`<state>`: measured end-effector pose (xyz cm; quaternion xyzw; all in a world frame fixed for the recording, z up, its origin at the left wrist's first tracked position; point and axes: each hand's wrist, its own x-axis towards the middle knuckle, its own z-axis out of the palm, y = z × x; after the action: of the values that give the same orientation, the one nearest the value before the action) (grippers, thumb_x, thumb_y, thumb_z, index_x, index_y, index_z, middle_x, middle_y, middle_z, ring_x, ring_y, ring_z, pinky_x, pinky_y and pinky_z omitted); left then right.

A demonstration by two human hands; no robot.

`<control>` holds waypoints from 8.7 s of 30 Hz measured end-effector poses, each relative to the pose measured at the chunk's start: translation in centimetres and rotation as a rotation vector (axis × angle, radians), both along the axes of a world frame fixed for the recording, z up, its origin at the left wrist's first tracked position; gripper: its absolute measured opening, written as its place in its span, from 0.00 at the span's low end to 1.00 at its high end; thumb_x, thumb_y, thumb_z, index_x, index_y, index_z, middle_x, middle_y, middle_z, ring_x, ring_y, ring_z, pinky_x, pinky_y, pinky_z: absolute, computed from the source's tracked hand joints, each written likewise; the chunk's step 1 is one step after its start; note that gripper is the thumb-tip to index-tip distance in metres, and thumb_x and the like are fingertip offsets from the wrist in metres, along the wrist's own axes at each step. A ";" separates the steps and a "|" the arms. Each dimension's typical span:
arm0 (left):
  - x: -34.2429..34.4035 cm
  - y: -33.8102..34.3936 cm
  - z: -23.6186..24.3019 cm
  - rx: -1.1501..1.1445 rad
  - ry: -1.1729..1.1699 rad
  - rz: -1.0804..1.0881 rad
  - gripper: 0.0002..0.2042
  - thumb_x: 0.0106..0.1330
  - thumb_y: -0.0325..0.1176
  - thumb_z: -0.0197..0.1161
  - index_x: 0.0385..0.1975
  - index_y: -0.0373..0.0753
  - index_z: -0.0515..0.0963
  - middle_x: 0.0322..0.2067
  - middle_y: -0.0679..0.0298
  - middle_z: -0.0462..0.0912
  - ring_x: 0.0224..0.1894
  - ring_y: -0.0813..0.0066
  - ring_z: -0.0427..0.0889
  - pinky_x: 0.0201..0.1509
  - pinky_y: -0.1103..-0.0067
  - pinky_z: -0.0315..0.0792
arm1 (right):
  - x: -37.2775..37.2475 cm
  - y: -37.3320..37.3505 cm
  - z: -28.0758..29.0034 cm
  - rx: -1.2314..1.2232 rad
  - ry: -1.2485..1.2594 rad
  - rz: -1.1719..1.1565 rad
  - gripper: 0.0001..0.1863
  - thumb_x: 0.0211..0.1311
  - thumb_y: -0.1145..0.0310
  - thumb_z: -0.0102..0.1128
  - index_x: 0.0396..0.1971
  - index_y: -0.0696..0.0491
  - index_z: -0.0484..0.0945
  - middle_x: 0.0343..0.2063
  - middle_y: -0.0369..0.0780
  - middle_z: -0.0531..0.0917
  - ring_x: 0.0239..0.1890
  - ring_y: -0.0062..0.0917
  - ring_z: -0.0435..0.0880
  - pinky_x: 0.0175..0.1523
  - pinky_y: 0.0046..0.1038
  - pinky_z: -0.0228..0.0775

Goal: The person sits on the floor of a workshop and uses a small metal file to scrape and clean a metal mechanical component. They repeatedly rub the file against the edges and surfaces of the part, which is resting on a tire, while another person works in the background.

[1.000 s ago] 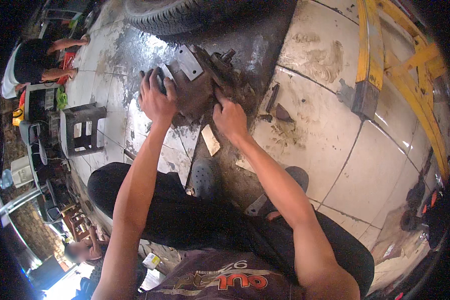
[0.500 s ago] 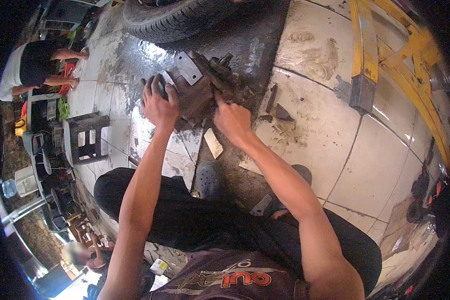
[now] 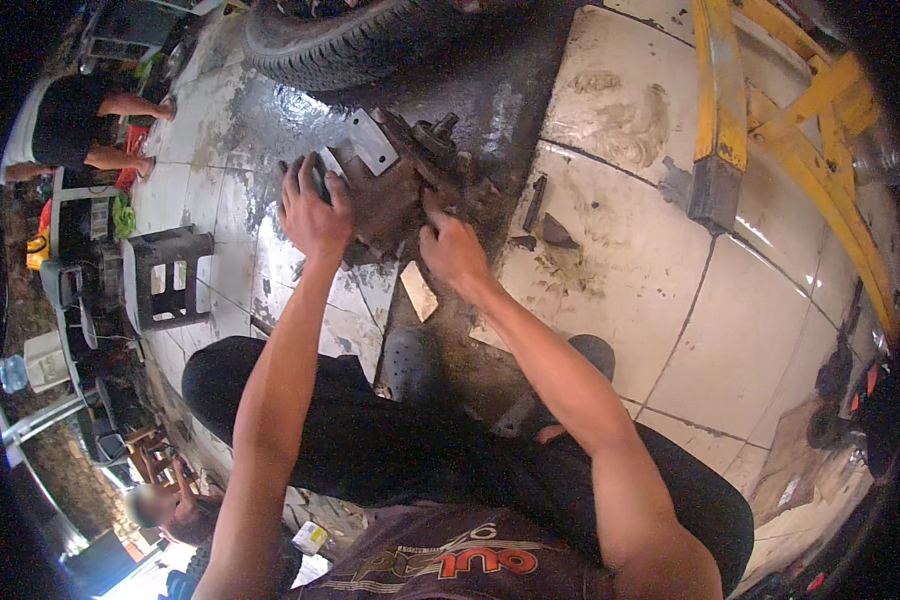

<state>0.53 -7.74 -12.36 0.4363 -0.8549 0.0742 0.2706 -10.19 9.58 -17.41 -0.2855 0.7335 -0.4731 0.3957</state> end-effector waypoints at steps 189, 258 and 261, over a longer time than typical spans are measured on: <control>-1.4 -0.8 1.3 0.358 0.284 0.212 0.22 0.64 0.55 0.62 0.49 0.46 0.84 0.56 0.60 0.79 0.63 0.57 0.72 0.67 0.61 0.60 | 1.9 -2.2 0.0 0.066 0.607 -0.284 0.19 0.58 0.75 0.61 0.51 0.55 0.81 0.46 0.55 0.83 0.44 0.54 0.83 0.48 0.46 0.78; -3.6 -0.1 0.9 0.188 0.068 0.096 0.15 0.64 0.48 0.61 0.43 0.48 0.87 0.50 0.65 0.83 0.57 0.63 0.76 0.65 0.56 0.56 | 4.8 -3.5 -1.3 0.007 0.501 -0.511 0.23 0.53 0.80 0.60 0.52 0.55 0.81 0.51 0.55 0.81 0.51 0.53 0.81 0.55 0.44 0.76; -3.7 -0.3 0.6 0.164 0.054 0.119 0.16 0.65 0.49 0.61 0.43 0.48 0.86 0.51 0.65 0.83 0.58 0.64 0.76 0.66 0.56 0.55 | 4.6 -3.2 0.4 0.058 0.398 -0.529 0.22 0.54 0.80 0.60 0.52 0.55 0.81 0.51 0.55 0.81 0.53 0.52 0.80 0.59 0.43 0.74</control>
<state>-3.14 -8.01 -11.79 0.5088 -0.8231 0.0078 0.2521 -5.57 6.41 -17.05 -0.1606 0.8582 -0.4736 0.1161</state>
